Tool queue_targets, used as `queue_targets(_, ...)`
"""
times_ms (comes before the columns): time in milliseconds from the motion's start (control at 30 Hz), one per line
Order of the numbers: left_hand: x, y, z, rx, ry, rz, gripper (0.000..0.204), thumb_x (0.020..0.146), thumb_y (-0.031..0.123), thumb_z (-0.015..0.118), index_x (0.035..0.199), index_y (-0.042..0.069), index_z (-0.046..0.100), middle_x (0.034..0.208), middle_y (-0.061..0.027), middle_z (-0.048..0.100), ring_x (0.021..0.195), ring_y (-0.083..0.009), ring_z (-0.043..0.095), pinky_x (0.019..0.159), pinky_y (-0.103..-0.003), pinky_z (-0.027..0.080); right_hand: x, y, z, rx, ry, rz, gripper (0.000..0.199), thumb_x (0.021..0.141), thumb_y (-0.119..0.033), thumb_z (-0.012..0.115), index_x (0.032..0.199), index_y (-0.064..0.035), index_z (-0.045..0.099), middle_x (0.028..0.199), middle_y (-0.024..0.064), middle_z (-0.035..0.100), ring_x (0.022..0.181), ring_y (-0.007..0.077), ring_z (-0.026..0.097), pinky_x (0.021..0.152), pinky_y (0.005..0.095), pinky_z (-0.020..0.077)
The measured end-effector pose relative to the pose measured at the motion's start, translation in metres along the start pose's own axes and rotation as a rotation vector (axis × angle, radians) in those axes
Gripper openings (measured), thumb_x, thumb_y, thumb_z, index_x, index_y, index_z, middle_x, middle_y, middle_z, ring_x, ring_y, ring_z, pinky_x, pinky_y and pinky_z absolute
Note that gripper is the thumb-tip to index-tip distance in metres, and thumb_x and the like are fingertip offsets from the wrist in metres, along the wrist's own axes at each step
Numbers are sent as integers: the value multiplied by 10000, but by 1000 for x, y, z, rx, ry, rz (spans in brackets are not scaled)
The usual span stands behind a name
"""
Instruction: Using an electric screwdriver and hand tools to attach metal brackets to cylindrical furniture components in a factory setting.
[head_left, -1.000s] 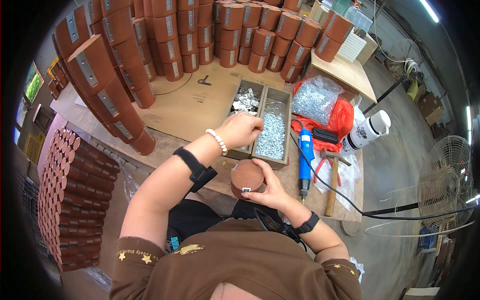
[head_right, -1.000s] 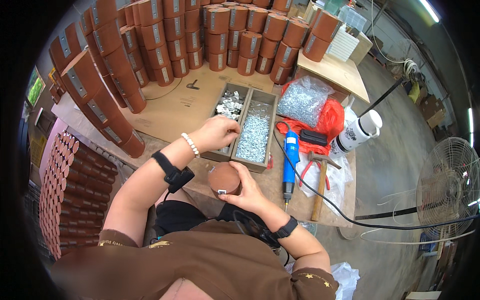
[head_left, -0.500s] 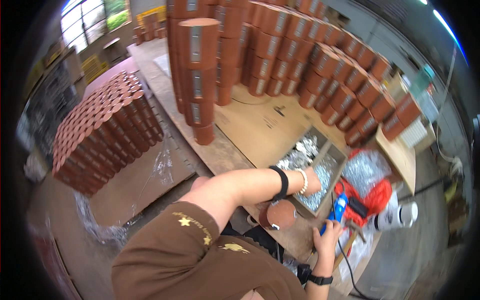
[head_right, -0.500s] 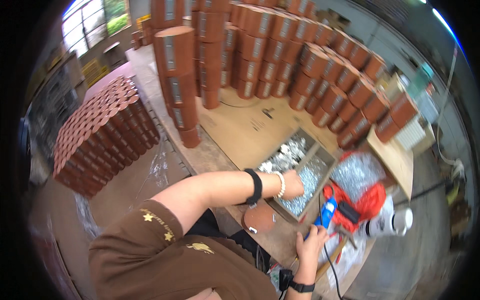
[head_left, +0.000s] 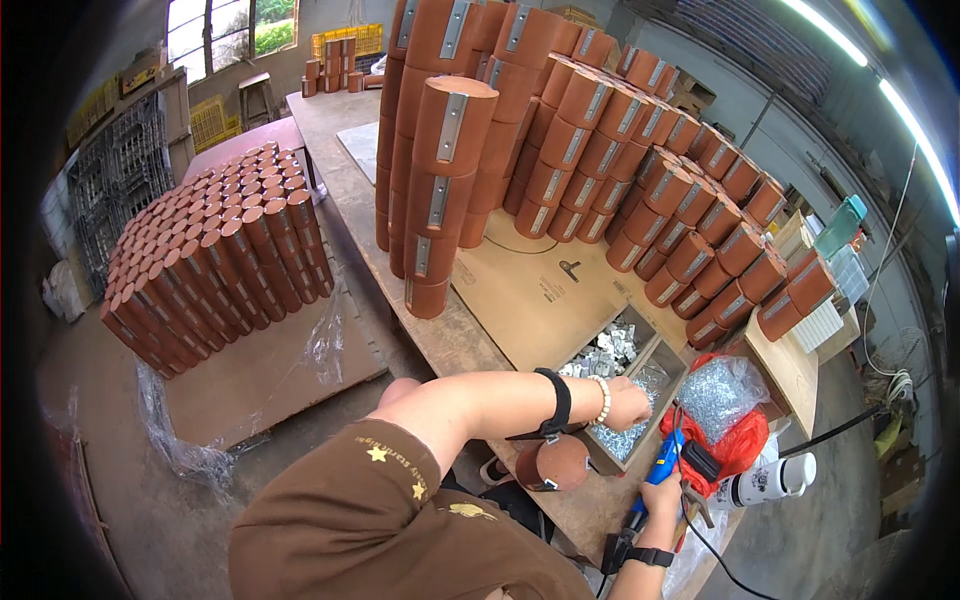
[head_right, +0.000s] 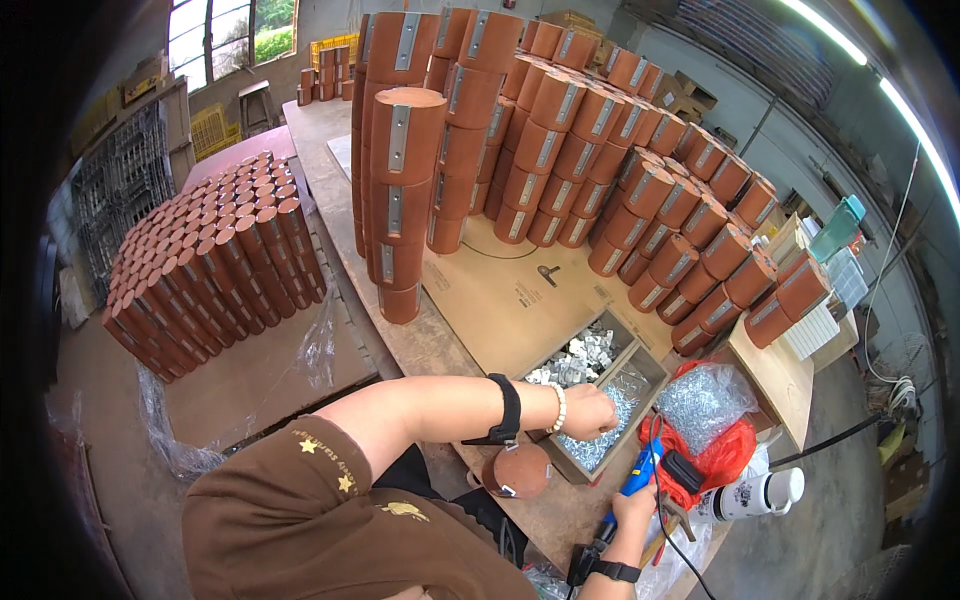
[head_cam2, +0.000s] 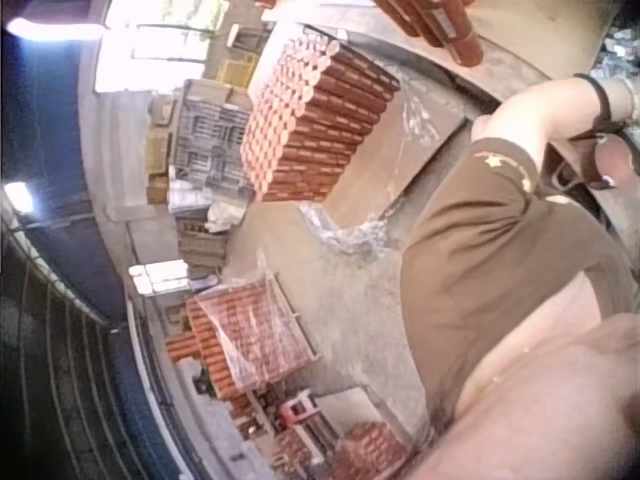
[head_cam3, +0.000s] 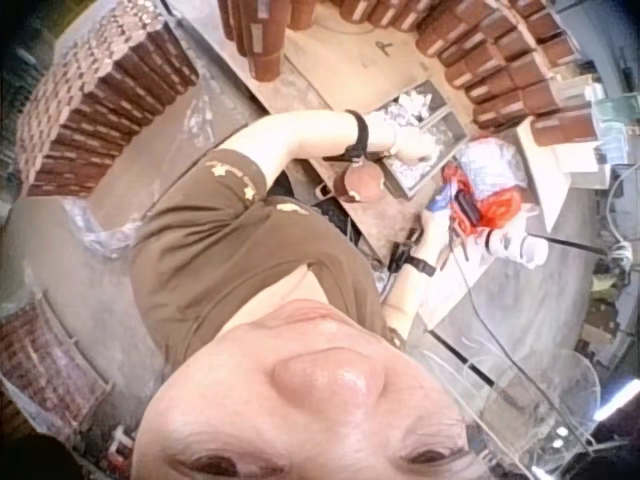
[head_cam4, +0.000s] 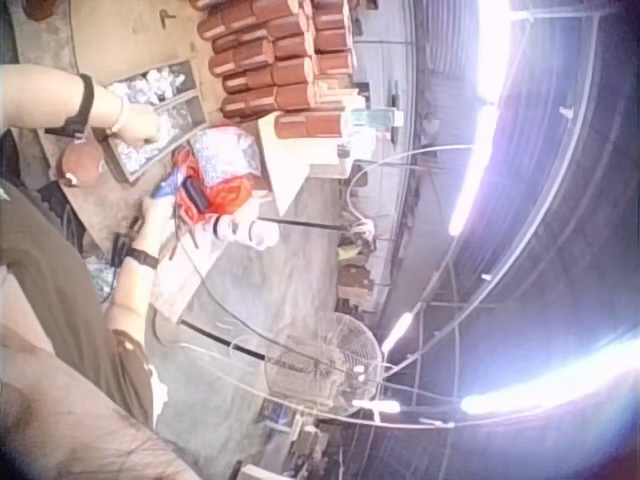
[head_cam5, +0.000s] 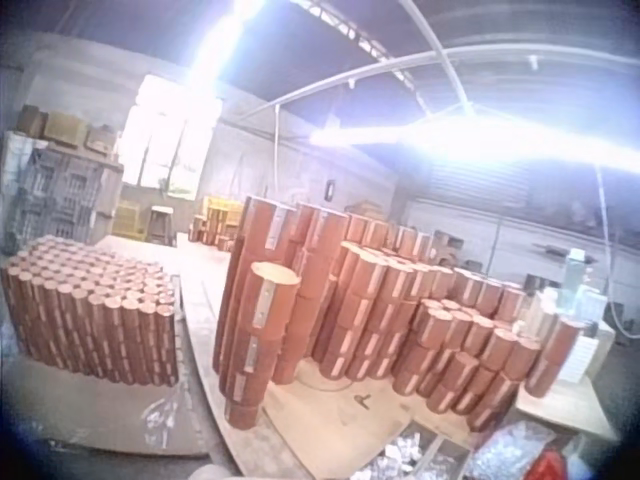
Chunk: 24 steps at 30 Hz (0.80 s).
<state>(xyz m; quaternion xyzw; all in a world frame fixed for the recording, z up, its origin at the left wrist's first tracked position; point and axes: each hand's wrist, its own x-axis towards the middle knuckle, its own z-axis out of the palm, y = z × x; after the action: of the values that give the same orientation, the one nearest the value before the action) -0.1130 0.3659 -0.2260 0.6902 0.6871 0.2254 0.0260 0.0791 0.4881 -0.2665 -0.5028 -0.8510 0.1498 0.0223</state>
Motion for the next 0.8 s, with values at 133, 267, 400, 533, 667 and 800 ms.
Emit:
queue_targets(133,-9,5,-21,-156,54,-35,71,632,121,540,671,66,564,652,-114,560,652,-268,566,583,-382,441,-3,13,-18,578,26,-30,720,514,-34,662,1150,52,335,976,183,531,835,273,558,753,340,441)
queue_targets(267,-24,9,-43,-467,148,16,95,667,106,556,718,26,559,649,-121,574,609,-239,566,577,-315,445,-29,6,-65,966,192,-218,702,532,23,592,1184,13,331,915,72,489,812,189,501,738,303,432)
queue_targets(400,-41,16,-57,-666,183,6,111,728,108,593,766,7,565,658,-67,572,623,-117,543,569,-266,438,-61,-15,-116,1546,193,-413,576,599,22,531,1145,-5,349,856,77,469,784,183,494,705,337,468)
queue_targets(533,-61,29,-63,-1014,146,-123,124,791,80,552,894,14,571,724,-20,588,653,-46,512,601,-197,432,-84,-28,-143,1763,195,-577,476,697,-43,529,1138,-10,351,834,76,445,759,178,453,733,347,413)
queue_targets(667,-80,42,-66,-1348,142,-198,203,828,76,509,1021,20,537,786,-47,605,664,-60,539,620,-197,454,-96,-42,-144,1963,175,-729,447,712,-99,534,1116,-26,359,828,84,445,781,181,437,733,352,418)
queue_targets(800,-97,51,-62,-1459,155,-396,125,820,73,527,924,11,555,787,-75,606,665,-87,556,622,-209,464,-104,-62,-135,2023,290,-802,433,704,-106,531,1101,-35,374,825,80,450,776,179,454,745,371,435)
